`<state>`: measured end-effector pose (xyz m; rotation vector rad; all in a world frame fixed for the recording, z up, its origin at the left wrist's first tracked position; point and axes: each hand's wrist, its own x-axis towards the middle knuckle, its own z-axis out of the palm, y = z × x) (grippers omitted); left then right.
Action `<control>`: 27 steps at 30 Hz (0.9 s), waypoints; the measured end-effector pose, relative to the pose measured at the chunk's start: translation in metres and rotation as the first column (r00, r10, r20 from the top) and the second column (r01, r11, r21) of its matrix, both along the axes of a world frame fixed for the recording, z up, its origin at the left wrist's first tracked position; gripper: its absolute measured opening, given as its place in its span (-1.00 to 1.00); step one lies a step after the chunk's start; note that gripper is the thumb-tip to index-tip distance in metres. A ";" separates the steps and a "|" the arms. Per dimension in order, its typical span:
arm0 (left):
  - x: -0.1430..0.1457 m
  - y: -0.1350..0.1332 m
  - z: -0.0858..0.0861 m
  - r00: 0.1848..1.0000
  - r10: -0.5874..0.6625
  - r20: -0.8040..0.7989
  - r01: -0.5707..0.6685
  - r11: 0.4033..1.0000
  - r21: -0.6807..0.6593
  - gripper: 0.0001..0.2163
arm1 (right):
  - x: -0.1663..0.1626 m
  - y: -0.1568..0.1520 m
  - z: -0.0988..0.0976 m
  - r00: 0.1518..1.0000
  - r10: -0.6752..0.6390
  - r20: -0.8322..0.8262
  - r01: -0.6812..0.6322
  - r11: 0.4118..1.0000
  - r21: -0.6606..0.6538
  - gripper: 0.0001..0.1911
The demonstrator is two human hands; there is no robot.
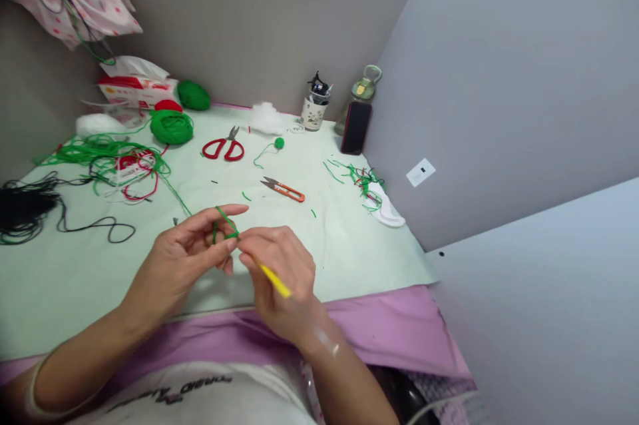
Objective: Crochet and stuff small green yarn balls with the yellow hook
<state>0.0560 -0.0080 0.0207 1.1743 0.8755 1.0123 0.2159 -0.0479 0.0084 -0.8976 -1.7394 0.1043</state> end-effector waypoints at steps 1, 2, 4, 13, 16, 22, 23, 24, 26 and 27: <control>0.001 -0.001 0.001 1.000 0.021 -0.009 -0.021 1.000 0.005 -0.66 | -0.001 0.001 -0.001 0.997 -0.033 0.070 0.029 0.998 0.053 -0.74; 0.002 -0.002 0.003 0.999 0.042 -0.014 -0.042 0.999 0.006 -0.65 | -0.002 0.002 -0.002 0.989 -0.071 0.127 0.059 0.994 0.094 -0.74; 0.003 -0.005 0.005 0.996 0.082 -0.022 -0.082 0.996 0.018 -0.62 | -0.003 0.003 -0.005 0.975 -0.129 0.182 0.107 0.986 0.130 -0.73; -0.001 -0.001 0.002 0.927 -0.065 0.370 0.206 0.912 -0.356 -0.59 | -0.003 0.000 -0.013 0.977 -0.177 0.116 0.167 0.982 0.090 -0.59; -0.005 0.005 0.002 0.907 -0.053 0.417 0.234 0.888 -0.397 -0.65 | -0.003 0.001 -0.008 0.969 -0.052 -0.242 0.029 0.995 -0.097 -0.70; -0.003 0.001 0.004 0.937 -0.060 0.345 0.166 0.944 -0.287 -0.61 | -0.005 0.011 -0.004 0.797 0.055 -0.601 -0.255 0.933 -0.253 -0.81; -0.001 -0.001 0.004 0.943 -0.055 0.328 0.150 0.951 -0.271 -0.61 | -0.006 0.011 -0.004 0.825 0.042 -0.563 -0.229 0.937 -0.265 -0.81; 0.001 -0.002 0.004 0.948 -0.039 0.315 0.125 0.958 -0.258 -0.60 | -0.006 0.011 -0.005 0.857 0.025 -0.514 -0.185 0.947 -0.264 -0.81; 0.005 -0.005 0.003 0.952 0.010 0.305 0.071 0.965 -0.251 -0.59 | -0.006 0.008 -0.007 0.925 -0.016 -0.380 -0.079 0.970 -0.232 -0.76; 0.006 -0.005 0.003 0.951 0.023 0.309 0.063 0.963 -0.264 -0.59 | -0.006 0.006 -0.008 0.956 -0.033 -0.291 -0.025 0.981 -0.194 -0.72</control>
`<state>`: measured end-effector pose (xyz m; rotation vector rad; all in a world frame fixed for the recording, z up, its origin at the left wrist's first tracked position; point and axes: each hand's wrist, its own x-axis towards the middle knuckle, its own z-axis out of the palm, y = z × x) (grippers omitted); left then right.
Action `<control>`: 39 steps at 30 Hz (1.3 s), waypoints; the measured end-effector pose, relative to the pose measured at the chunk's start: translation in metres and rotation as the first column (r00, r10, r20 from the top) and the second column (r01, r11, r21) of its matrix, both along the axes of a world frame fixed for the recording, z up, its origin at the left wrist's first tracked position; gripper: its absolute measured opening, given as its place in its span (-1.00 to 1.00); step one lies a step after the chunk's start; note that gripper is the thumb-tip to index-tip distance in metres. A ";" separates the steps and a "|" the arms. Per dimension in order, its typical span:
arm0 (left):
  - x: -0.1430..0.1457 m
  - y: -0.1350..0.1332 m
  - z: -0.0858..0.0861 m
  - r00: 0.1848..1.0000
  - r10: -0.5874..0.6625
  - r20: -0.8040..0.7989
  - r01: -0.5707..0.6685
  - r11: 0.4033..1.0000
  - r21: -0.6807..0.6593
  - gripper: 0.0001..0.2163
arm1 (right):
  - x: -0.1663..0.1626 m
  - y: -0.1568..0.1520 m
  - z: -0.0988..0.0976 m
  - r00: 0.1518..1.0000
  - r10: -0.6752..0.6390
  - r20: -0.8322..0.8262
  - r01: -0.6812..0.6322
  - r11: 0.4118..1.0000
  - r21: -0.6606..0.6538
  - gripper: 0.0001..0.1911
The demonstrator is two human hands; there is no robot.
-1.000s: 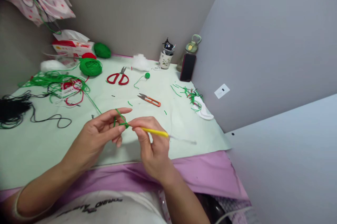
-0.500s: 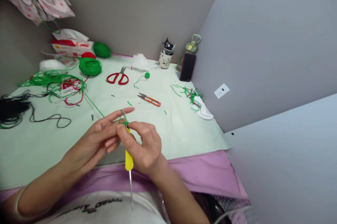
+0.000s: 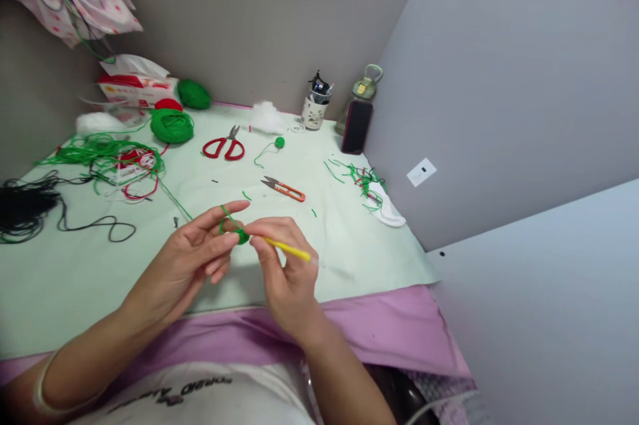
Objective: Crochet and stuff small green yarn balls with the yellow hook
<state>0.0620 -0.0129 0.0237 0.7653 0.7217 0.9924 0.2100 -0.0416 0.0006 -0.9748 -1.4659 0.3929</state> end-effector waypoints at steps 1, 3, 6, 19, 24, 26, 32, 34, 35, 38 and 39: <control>0.001 0.000 -0.001 1.000 -0.009 0.014 0.009 1.000 -0.026 -0.60 | 0.000 -0.001 -0.001 0.994 -0.030 0.100 0.025 0.998 0.056 -0.68; 0.000 0.003 -0.002 0.995 -0.069 0.065 0.076 0.992 -0.103 -0.64 | 0.001 -0.003 -0.003 0.970 -0.074 0.231 0.040 0.988 0.149 -0.64; -0.005 0.008 -0.003 0.981 -0.116 0.153 0.144 0.972 -0.184 -0.70 | 0.003 0.000 -0.002 0.997 -0.057 0.052 0.052 0.994 0.093 -0.72; -0.003 0.002 -0.003 0.998 -0.054 -0.040 0.055 0.998 0.035 -0.68 | 0.006 0.008 -0.001 0.863 0.110 -0.493 -0.243 0.946 -0.214 -0.82; -0.007 0.005 -0.002 0.994 -0.028 -0.106 0.035 0.997 0.069 -0.70 | 0.006 0.006 0.005 0.886 0.110 -0.450 -0.228 0.949 -0.218 -0.77; -0.008 0.005 -0.004 0.988 -0.012 -0.157 0.028 0.995 0.101 -0.70 | 0.006 0.002 0.007 0.930 0.089 -0.357 -0.170 0.964 -0.203 -0.77; -0.003 -0.001 -0.005 0.950 0.121 -0.288 -0.054 0.972 0.230 -0.68 | 0.004 -0.007 -0.002 0.970 -0.044 0.238 0.016 0.993 0.116 -0.70; 0.000 -0.003 -0.005 0.964 0.114 -0.241 -0.068 0.979 0.192 -0.62 | 0.002 -0.005 -0.009 0.917 -0.154 0.368 0.060 0.965 0.254 -0.65; 0.000 -0.002 -0.005 0.979 0.079 -0.190 -0.054 0.989 0.136 -0.59 | 0.001 -0.004 -0.012 0.894 -0.201 0.401 0.082 0.952 0.294 -0.63; 0.000 0.002 -0.007 0.998 -0.061 0.004 0.061 0.994 -0.087 -0.60 | 0.001 0.000 -0.014 0.930 -0.193 0.314 0.108 0.957 0.268 -0.63; -0.001 0.004 -0.007 0.995 -0.084 0.054 0.090 0.986 -0.138 -0.62 | 0.002 0.001 -0.012 0.966 -0.138 0.218 0.094 0.975 0.201 -0.65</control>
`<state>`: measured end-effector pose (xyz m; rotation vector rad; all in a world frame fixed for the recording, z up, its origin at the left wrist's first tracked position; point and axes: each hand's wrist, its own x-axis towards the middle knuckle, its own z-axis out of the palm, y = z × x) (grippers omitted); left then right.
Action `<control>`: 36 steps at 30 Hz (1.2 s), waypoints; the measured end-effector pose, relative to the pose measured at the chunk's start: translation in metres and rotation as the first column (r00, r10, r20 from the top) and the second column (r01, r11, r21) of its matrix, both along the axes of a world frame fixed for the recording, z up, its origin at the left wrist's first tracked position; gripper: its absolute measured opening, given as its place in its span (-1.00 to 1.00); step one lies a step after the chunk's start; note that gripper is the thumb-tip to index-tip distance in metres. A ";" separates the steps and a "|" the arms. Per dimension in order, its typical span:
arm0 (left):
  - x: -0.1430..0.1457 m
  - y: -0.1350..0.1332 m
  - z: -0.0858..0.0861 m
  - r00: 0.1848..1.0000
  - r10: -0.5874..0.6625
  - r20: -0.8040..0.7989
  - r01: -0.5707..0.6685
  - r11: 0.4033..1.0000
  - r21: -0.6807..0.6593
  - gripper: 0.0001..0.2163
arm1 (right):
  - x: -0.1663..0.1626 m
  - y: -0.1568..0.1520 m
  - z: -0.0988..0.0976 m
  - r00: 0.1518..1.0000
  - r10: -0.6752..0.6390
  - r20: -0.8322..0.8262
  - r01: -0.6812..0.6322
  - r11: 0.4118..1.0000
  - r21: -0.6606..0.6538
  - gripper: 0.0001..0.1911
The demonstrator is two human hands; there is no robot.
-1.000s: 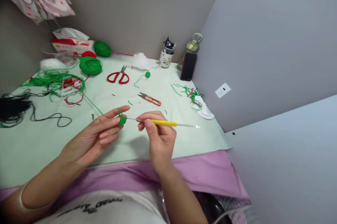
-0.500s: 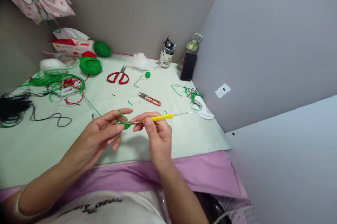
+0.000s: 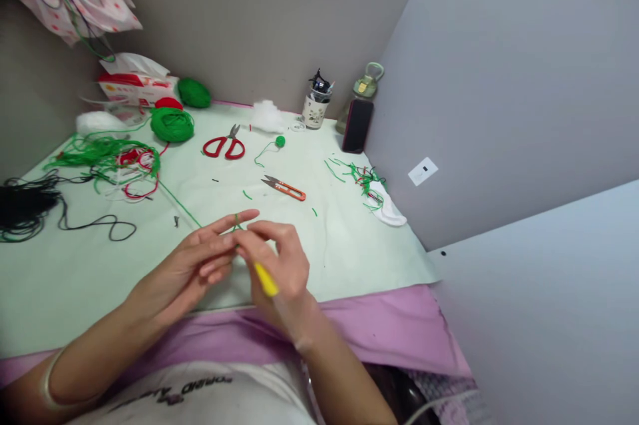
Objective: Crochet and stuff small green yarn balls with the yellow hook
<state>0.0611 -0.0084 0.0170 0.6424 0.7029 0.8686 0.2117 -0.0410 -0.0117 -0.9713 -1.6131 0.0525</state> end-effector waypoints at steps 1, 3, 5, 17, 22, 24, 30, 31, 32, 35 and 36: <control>-0.001 0.002 0.000 0.999 -0.006 0.031 0.006 1.000 -0.028 -0.64 | 0.001 0.001 0.002 0.989 0.043 -0.143 -0.053 0.996 -0.066 -0.69; -0.003 0.004 0.001 0.998 0.015 0.054 -0.014 1.000 -0.014 -0.67 | 0.002 0.002 0.008 0.900 0.102 -0.424 -0.187 0.969 -0.163 -0.74; -0.003 0.003 0.002 0.999 0.018 0.039 -0.020 0.999 0.042 -0.68 | 0.002 0.004 0.012 0.818 0.132 -0.560 -0.289 0.936 -0.200 -0.77; 0.002 0.004 -0.003 0.994 -0.053 0.091 0.057 0.997 -0.045 -0.70 | 0.003 0.003 0.002 0.997 0.034 -0.070 -0.036 0.999 -0.029 -0.67; -0.005 0.008 0.001 0.996 0.020 0.088 -0.020 1.000 0.000 -0.71 | 0.005 0.008 0.009 0.780 0.124 -0.613 -0.306 0.931 -0.201 -0.80; -0.003 0.006 0.001 0.999 0.016 0.038 -0.019 0.995 0.093 -0.67 | 0.004 0.010 0.010 0.756 0.159 -0.635 -0.390 0.888 -0.242 -0.83; -0.001 0.000 -0.003 0.999 0.011 -0.046 -0.001 0.979 0.203 -0.72 | 0.005 0.010 0.010 0.698 0.133 -0.704 -0.432 0.862 -0.266 -0.83; -0.002 0.000 -0.003 0.999 0.010 -0.051 0.001 0.979 0.205 -0.73 | 0.006 0.010 0.010 0.675 0.139 -0.725 -0.454 0.852 -0.260 -0.82; -0.003 0.000 -0.003 0.998 0.011 -0.057 0.001 0.978 0.208 -0.73 | 0.006 0.009 0.011 0.661 0.146 -0.736 -0.471 0.845 -0.255 -0.80; -0.005 0.001 -0.001 0.997 0.022 -0.077 -0.005 0.976 0.218 -0.73 | 0.007 0.008 0.014 0.668 0.165 -0.726 -0.477 0.843 -0.248 -0.78; -0.005 0.001 0.000 0.996 0.029 -0.085 -0.009 0.976 0.219 -0.74 | 0.007 0.007 0.015 0.684 0.170 -0.709 -0.467 0.849 -0.247 -0.78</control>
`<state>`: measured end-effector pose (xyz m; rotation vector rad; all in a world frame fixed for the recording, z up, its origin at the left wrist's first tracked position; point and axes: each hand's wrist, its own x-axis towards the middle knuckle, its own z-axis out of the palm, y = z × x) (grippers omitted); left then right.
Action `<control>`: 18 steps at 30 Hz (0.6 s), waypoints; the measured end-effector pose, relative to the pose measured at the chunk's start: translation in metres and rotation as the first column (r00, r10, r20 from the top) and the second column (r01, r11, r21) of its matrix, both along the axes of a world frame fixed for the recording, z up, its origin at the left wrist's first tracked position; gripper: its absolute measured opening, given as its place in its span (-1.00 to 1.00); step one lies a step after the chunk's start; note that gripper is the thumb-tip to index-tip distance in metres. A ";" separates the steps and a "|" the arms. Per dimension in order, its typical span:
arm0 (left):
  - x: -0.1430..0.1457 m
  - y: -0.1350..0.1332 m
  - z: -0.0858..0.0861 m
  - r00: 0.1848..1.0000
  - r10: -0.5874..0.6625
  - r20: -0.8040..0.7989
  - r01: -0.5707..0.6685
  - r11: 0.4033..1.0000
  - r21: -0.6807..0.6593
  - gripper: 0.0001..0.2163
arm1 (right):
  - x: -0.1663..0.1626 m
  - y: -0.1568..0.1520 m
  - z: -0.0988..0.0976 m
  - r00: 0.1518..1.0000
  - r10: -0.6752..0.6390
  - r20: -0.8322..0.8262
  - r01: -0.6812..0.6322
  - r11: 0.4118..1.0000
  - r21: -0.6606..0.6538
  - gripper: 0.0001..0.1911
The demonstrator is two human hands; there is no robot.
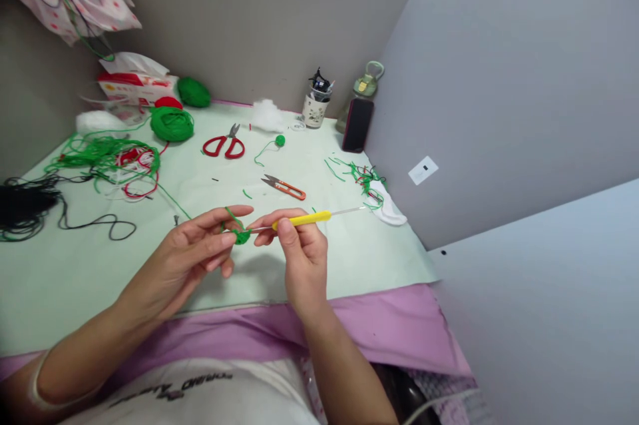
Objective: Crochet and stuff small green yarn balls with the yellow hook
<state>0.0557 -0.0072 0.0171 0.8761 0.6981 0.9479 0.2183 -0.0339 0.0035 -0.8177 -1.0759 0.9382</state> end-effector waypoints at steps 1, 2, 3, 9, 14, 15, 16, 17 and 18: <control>0.000 0.000 0.001 1.000 0.005 -0.008 -0.005 1.000 0.003 -0.74 | 0.000 -0.001 0.001 1.000 -0.010 0.027 0.010 1.000 0.016 -0.78; 0.000 0.000 0.002 1.000 0.010 -0.016 -0.010 1.000 0.007 -0.74 | -0.001 -0.002 0.002 0.998 -0.023 0.059 0.021 0.999 0.035 -0.78; 0.000 0.000 0.003 1.000 0.015 -0.026 -0.015 1.000 0.009 -0.74 | -0.001 -0.003 0.003 0.995 -0.038 0.091 0.033 0.998 0.054 -0.77; -0.005 0.001 -0.001 0.995 0.030 -0.100 -0.022 0.996 0.082 -0.74 | -0.001 -0.010 0.005 0.952 -0.130 0.276 0.098 0.987 0.127 -0.76; -0.002 -0.001 -0.007 0.970 0.116 -0.214 -0.070 0.975 0.210 -0.71 | -0.001 -0.012 0.000 0.757 -0.336 0.561 0.085 0.901 0.426 -0.75; 0.000 -0.003 -0.007 0.968 0.131 -0.216 -0.083 0.973 0.217 -0.70 | -0.002 -0.012 -0.002 0.702 -0.392 0.594 0.071 0.870 0.489 -0.75; 0.002 -0.004 -0.006 0.969 0.143 -0.200 -0.099 0.972 0.214 -0.68 | -0.003 -0.011 -0.005 0.641 -0.458 0.616 0.071 0.834 0.547 -0.75; 0.004 -0.005 -0.006 0.975 0.145 -0.169 -0.112 0.975 0.192 -0.66 | -0.004 -0.010 -0.007 0.571 -0.528 0.629 0.077 0.797 0.599 -0.74; 0.006 -0.006 -0.006 0.983 0.135 -0.125 -0.116 0.982 0.146 -0.64 | -0.004 -0.009 -0.010 0.500 -0.591 0.633 0.085 0.761 0.644 -0.73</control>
